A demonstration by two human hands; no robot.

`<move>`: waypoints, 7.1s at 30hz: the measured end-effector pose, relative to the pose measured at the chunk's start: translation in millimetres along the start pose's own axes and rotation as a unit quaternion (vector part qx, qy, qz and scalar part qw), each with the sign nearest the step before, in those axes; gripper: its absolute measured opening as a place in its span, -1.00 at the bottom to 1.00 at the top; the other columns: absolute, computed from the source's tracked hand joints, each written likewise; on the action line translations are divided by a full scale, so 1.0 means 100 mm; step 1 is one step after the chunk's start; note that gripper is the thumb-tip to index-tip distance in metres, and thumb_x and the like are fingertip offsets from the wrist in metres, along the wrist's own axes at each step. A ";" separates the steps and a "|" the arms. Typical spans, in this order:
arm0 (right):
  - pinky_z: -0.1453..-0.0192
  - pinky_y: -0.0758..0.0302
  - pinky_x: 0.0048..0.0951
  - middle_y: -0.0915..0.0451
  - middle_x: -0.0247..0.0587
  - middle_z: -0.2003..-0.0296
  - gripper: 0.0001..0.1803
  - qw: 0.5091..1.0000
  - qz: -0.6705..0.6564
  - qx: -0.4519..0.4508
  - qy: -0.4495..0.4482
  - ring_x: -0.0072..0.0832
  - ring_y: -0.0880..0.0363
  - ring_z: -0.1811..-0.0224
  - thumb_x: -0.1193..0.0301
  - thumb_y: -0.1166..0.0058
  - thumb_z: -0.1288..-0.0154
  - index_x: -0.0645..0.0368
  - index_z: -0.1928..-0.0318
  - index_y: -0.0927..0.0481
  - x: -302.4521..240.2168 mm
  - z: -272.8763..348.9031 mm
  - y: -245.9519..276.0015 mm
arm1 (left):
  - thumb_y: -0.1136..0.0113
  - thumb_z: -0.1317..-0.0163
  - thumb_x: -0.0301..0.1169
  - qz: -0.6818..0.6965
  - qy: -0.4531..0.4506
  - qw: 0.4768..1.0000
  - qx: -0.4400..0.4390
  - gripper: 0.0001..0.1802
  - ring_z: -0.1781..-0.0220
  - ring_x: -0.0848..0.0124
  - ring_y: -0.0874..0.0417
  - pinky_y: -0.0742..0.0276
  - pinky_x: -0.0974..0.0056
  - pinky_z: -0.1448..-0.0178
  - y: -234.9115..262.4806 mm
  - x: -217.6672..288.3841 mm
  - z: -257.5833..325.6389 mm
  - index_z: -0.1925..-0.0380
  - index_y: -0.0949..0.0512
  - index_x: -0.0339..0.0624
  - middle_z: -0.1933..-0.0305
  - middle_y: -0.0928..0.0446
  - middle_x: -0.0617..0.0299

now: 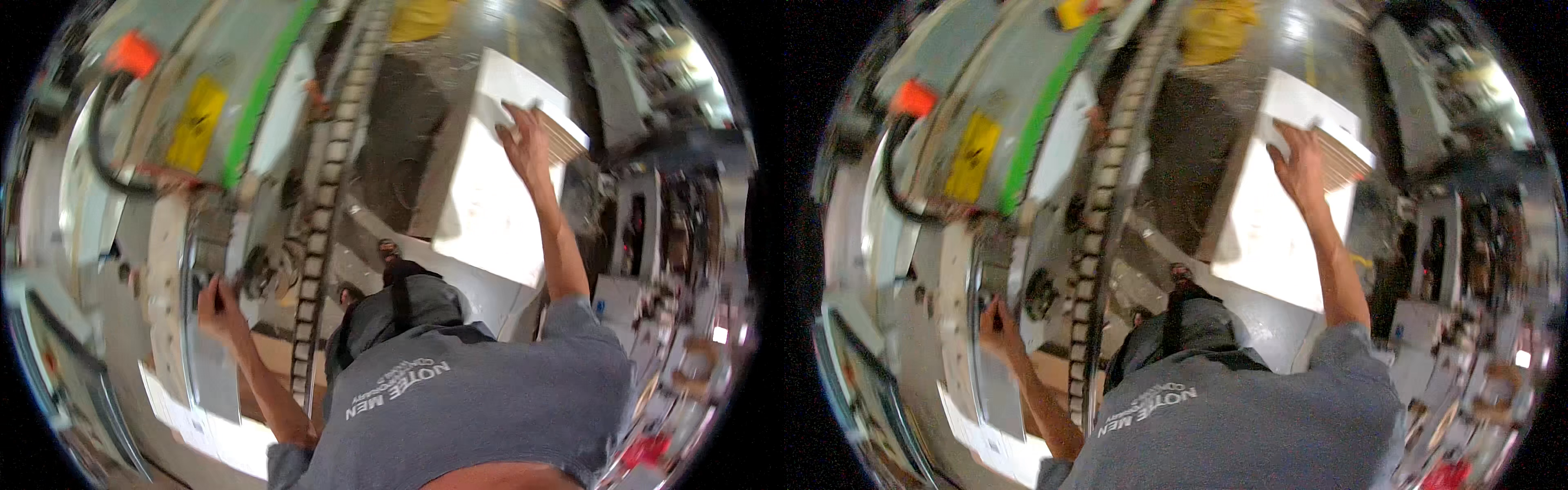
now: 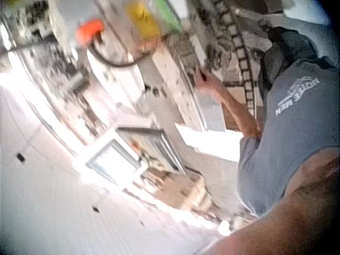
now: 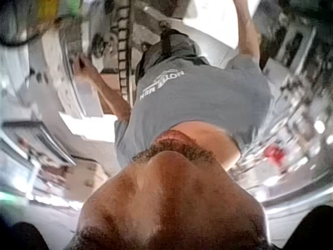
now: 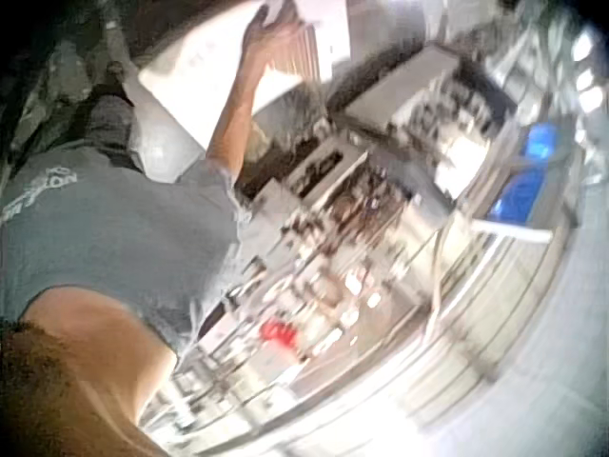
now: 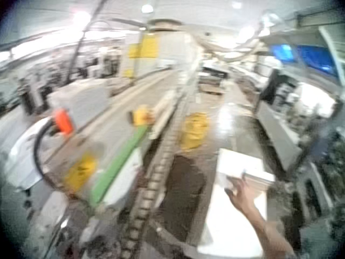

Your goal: The person picks up individual wood panels from a table and feeds them into a large industrial machine, then walks to the other side to collect and stack the processed white panels on a moving conveyor belt.

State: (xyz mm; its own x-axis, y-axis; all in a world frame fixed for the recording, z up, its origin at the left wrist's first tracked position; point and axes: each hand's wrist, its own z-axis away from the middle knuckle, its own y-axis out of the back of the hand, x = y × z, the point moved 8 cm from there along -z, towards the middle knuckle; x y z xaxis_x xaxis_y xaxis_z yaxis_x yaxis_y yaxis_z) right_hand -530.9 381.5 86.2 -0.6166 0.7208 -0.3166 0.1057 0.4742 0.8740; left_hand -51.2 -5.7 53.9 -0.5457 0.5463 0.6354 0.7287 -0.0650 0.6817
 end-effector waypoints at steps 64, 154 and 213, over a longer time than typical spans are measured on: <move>-0.21 -0.36 -0.06 -0.57 0.20 0.00 -0.39 0.869 -0.389 -0.153 0.265 0.05 -0.43 -0.02 0.29 -0.20 -0.28 0.46 -0.22 -0.41 -5.24 1.47 -1.75 | -0.41 -0.02 -0.44 -0.077 -0.001 0.985 0.153 -0.87 0.33 0.04 -0.63 -0.53 0.08 0.20 0.63 -0.71 -0.04 0.43 -0.67 -0.24 0.42 -0.60 0.05; 0.24 -0.52 -0.38 -0.51 0.04 0.12 -0.33 0.779 -0.496 -0.354 0.151 -0.37 -0.51 0.29 0.26 -0.26 -0.27 0.36 -0.30 -0.41 -5.29 1.99 -2.06 | -0.49 0.00 -0.29 -0.119 0.112 0.978 0.127 -0.70 0.35 0.06 -0.68 -0.59 0.13 0.21 1.17 -0.93 0.52 0.33 -0.71 -0.26 0.39 -0.65 -0.01; -0.23 -0.41 -0.13 -0.65 -0.03 0.00 -0.44 0.979 0.193 -0.055 -0.030 -0.04 -0.50 -0.08 0.36 -0.39 -0.05 0.19 -0.12 -0.62 1.57 -0.07 0.53 | -0.33 -0.29 -0.43 0.098 0.055 0.994 0.001 -0.81 0.44 0.56 -0.52 -0.46 0.39 0.37 -0.45 0.15 0.08 0.18 -0.72 -0.35 0.43 -0.63 0.25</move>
State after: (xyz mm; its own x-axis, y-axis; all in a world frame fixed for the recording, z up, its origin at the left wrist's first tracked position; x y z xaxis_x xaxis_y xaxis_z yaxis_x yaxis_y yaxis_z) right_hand -628.1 516.2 85.1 -0.5006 0.8653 0.0262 0.2353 0.1069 0.9660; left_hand -88.5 12.0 29.9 -0.4355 0.4284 0.7917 0.8263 -0.1587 0.5404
